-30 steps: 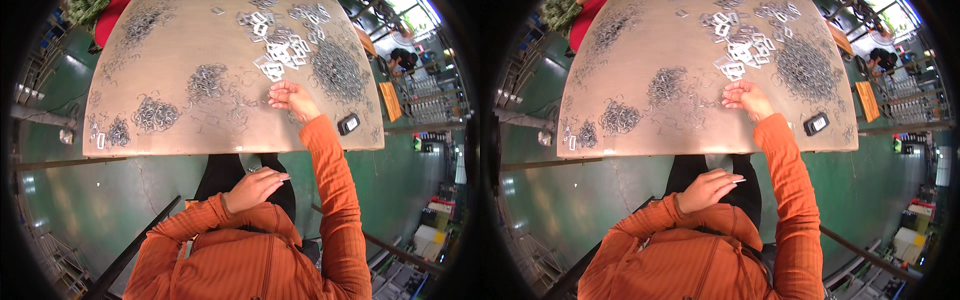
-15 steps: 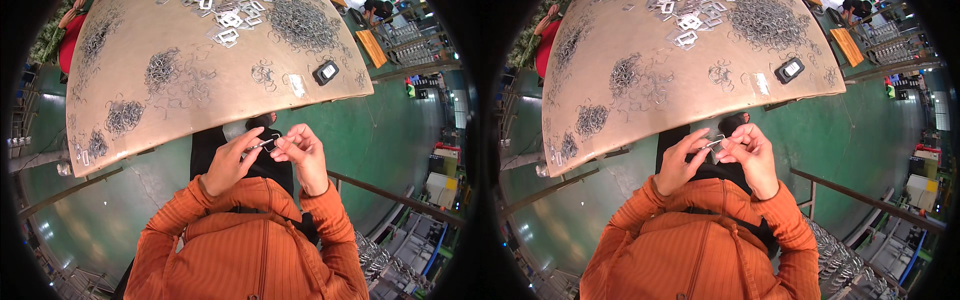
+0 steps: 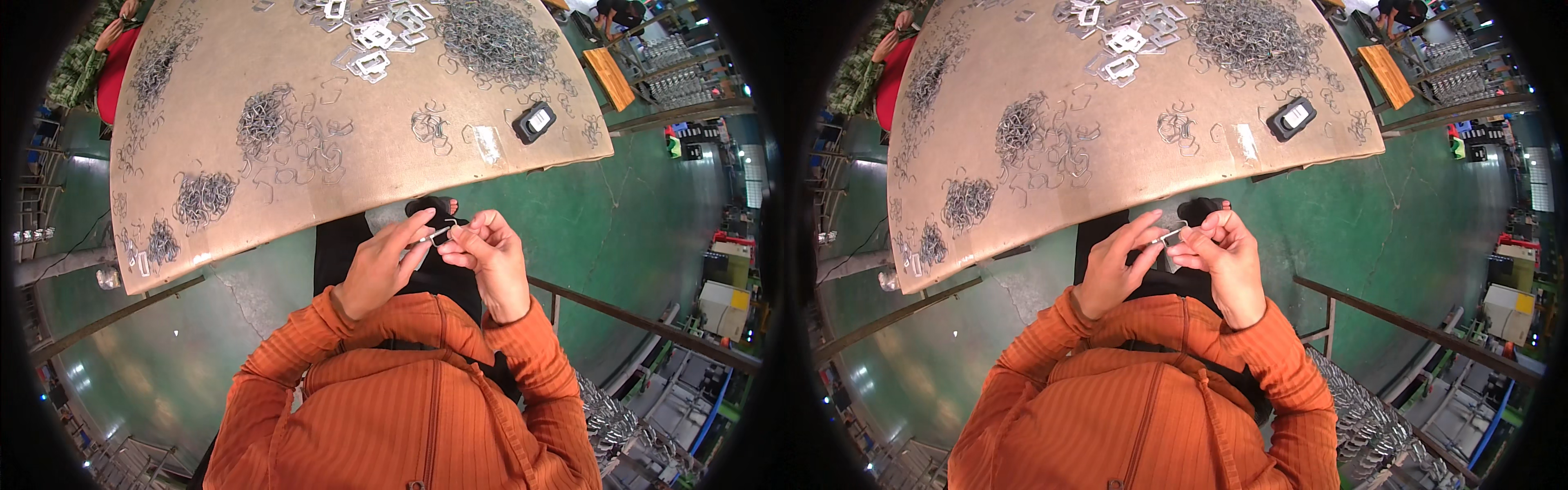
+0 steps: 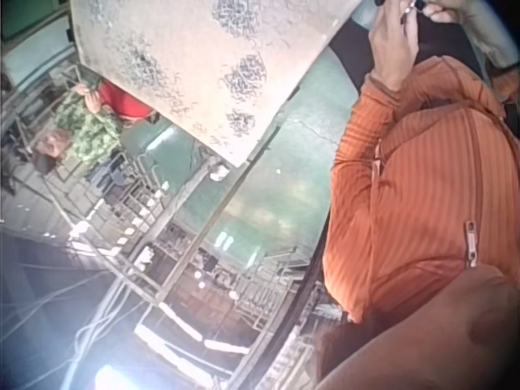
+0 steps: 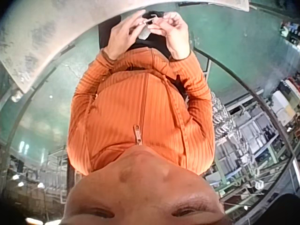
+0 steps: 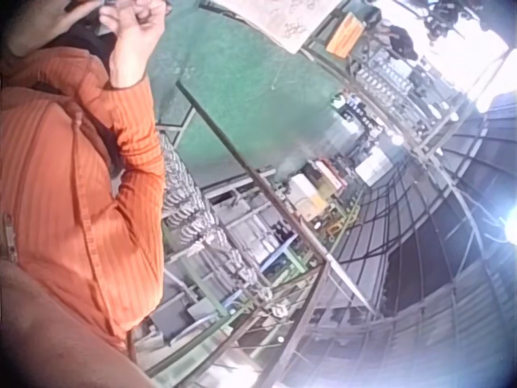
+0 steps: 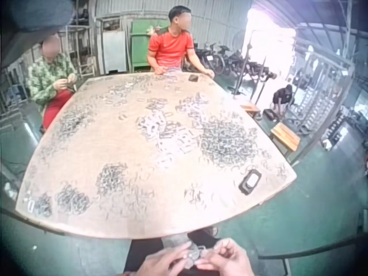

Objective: The person strings small metal components onto a wire by picking them up from a table, sliding them onto the wire, and then hanging the finished string onto a rack.

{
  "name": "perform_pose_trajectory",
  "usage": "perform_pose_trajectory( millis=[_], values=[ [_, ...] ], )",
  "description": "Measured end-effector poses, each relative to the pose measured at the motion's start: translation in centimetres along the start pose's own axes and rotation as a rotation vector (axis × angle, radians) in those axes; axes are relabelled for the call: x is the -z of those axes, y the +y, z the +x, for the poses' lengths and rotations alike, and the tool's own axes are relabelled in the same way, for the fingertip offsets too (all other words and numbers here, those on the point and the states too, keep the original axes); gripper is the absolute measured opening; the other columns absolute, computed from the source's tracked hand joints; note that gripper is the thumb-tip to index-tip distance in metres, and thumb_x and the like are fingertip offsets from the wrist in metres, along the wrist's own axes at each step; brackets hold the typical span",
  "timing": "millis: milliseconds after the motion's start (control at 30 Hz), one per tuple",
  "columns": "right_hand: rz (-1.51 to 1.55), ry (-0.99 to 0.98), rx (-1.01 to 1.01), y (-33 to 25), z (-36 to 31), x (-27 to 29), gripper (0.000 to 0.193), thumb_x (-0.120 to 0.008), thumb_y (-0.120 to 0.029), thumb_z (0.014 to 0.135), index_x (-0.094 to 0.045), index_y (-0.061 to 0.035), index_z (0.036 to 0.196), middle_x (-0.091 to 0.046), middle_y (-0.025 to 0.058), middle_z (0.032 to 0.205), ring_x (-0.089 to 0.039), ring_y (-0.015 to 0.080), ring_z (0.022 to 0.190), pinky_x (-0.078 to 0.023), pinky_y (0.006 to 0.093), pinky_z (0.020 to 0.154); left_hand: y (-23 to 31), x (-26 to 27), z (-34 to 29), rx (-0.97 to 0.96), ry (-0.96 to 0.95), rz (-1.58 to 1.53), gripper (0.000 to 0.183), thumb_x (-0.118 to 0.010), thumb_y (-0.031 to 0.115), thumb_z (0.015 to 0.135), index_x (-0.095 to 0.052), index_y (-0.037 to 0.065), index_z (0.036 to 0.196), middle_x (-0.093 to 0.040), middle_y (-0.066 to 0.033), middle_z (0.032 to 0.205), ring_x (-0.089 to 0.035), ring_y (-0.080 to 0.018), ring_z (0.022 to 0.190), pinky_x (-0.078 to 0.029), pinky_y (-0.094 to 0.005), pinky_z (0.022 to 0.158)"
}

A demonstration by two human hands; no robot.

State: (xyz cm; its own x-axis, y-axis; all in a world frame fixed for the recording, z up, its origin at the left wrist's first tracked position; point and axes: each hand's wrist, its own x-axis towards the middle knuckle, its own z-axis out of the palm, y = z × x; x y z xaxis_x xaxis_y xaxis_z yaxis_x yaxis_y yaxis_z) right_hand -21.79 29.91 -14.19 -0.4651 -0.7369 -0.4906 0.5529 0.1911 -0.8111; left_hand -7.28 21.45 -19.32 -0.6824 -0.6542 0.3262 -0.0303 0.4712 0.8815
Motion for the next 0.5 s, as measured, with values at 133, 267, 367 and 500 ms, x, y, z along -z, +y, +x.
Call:
perform_pose_trajectory(
  millis=[133, 267, 367, 500],
  values=[
    [0.037, 0.0, 0.032, 0.1, 0.4, -0.1, 0.017, -0.058, 0.002, 0.087, -0.044, -0.0056, 0.085, -0.06, 0.0074, 0.079, -0.067, 0.0175, 0.071, -0.056, 0.0245, 0.062, 0.0, -0.1, 0.2, 0.008, -0.058, 0.038, 0.049, -0.067, -0.001, 0.08, -0.05, 0.002, 0.125, -0.067, -0.0146, 0.098, -0.068, -0.0216, 0.084, -0.053, -0.029, 0.071],
    [-0.203, -0.023, 0.422, 1.2, -0.9, -0.8, 0.017, -0.055, 0.006, 0.088, -0.04, -0.0029, 0.087, -0.058, 0.0073, 0.08, -0.064, 0.0128, 0.076, -0.054, 0.0237, 0.066, -0.3, 0.3, 0.8, -0.058, -0.117, -0.043, 0.049, -0.068, 0.001, 0.078, -0.052, 0.004, 0.125, -0.066, -0.0152, 0.098, -0.065, -0.0259, 0.088, -0.052, -0.0318, 0.076],
    [-0.3, -0.004, 0.547, 1.6, -1.4, -0.5, 0.019, -0.056, 0.008, 0.087, -0.04, -0.0017, 0.085, -0.055, 0.0073, 0.079, -0.063, 0.0133, 0.074, -0.053, 0.0248, 0.067, -1.7, 2.9, 3.2, -0.123, -0.143, 0.068, 0.039, -0.066, 0.005, 0.079, -0.059, 0.005, 0.117, -0.065, -0.0129, 0.102, -0.062, -0.0293, 0.094, -0.05, -0.0363, 0.081],
    [-0.367, -0.059, 0.615, 1.9, -1.4, 0.0, 0.02, -0.057, 0.009, 0.086, -0.04, -0.0015, 0.083, -0.054, 0.0087, 0.08, -0.064, 0.0142, 0.075, -0.053, 0.0242, 0.067, -7.7, 5.4, 12.0, -0.172, 0.094, 0.456, 0.02, -0.062, 0.008, 0.083, -0.064, 0.001, 0.101, -0.063, -0.0139, 0.096, -0.058, -0.0321, 0.088, -0.047, -0.0372, 0.08]
  ],
)
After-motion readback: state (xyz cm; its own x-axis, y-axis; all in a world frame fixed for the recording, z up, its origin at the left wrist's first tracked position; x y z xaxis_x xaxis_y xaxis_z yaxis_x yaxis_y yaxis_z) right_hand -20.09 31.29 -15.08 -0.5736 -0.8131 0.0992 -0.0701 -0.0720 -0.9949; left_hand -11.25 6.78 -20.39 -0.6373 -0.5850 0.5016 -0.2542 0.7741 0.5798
